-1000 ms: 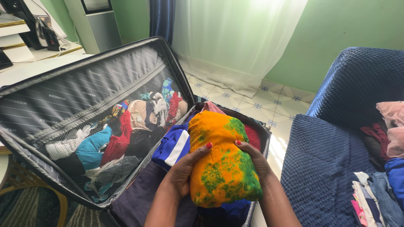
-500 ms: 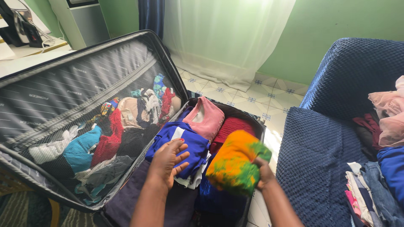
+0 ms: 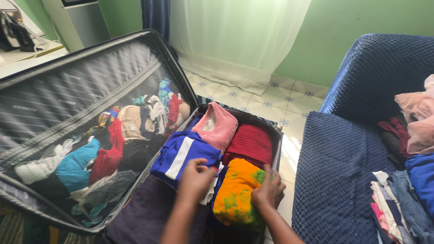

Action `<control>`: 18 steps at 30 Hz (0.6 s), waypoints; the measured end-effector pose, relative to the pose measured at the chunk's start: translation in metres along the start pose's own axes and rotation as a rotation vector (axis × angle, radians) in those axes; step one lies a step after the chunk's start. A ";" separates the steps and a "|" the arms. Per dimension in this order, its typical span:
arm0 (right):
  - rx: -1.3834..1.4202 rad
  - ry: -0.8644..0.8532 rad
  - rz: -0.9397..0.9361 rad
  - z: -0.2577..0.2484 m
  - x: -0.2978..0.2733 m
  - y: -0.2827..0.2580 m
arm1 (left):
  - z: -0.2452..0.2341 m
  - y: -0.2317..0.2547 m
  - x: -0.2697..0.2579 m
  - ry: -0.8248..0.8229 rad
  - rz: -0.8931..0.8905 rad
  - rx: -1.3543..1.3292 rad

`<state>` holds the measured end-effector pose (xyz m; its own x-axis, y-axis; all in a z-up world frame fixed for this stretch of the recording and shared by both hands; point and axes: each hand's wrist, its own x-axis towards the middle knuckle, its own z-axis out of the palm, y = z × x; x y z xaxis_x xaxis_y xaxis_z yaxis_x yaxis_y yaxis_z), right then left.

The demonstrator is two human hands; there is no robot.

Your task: The person organizes and packs clothes into a suitcase, transferring various items from a couch into the suitcase compartments.

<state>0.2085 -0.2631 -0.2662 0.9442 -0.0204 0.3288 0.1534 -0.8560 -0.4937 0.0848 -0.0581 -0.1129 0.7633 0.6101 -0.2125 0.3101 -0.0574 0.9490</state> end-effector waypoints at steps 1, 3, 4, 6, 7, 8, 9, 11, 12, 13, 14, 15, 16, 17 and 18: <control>-0.091 -0.121 -0.024 -0.001 0.002 -0.001 | 0.014 -0.003 -0.003 -0.013 0.068 0.225; -0.134 -0.284 -0.076 0.005 0.005 0.005 | 0.043 -0.012 -0.012 -0.119 0.103 0.616; -0.087 -0.325 -0.105 0.013 0.003 0.006 | 0.060 -0.020 -0.016 -0.215 0.068 0.783; -0.068 -0.401 -0.127 0.023 0.007 0.006 | 0.092 -0.042 -0.018 -0.389 0.072 0.987; -0.101 -0.440 -0.116 0.028 0.006 -0.001 | 0.105 -0.059 -0.018 -0.479 0.072 1.087; -0.134 -0.480 -0.104 0.030 0.004 -0.008 | 0.116 -0.078 -0.014 -0.428 0.113 1.137; -0.177 -0.502 -0.103 0.029 -0.003 -0.012 | 0.127 -0.097 -0.013 -0.380 0.153 1.186; -0.258 -0.547 -0.101 0.026 -0.013 -0.017 | 0.141 -0.131 -0.011 -0.306 0.265 1.249; -0.284 -0.505 -0.143 0.026 -0.013 -0.017 | 0.142 -0.143 -0.009 -0.281 0.338 1.263; -0.309 -0.466 -0.187 0.029 -0.017 -0.014 | 0.142 -0.151 -0.006 -0.255 0.407 1.279; -0.332 -0.427 -0.231 0.035 -0.020 -0.010 | 0.143 -0.154 -0.001 -0.300 0.397 1.303; -0.310 -0.399 -0.255 0.042 -0.021 -0.004 | 0.142 -0.156 0.002 -0.346 0.385 1.328; -0.288 -0.371 -0.278 0.050 -0.019 0.003 | 0.141 -0.156 0.005 -0.393 0.373 1.352; -0.269 -0.340 -0.299 0.058 -0.016 0.011 | 0.144 -0.154 0.009 -0.401 0.379 1.359; -0.236 -0.366 -0.270 0.067 -0.010 0.018 | 0.147 -0.152 0.013 -0.410 0.386 1.367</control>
<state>0.2209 -0.2440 -0.3322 0.9266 0.3639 0.0952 0.3761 -0.8998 -0.2211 0.1307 -0.1575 -0.2940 0.9519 0.1372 -0.2740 0.1592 -0.9854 0.0595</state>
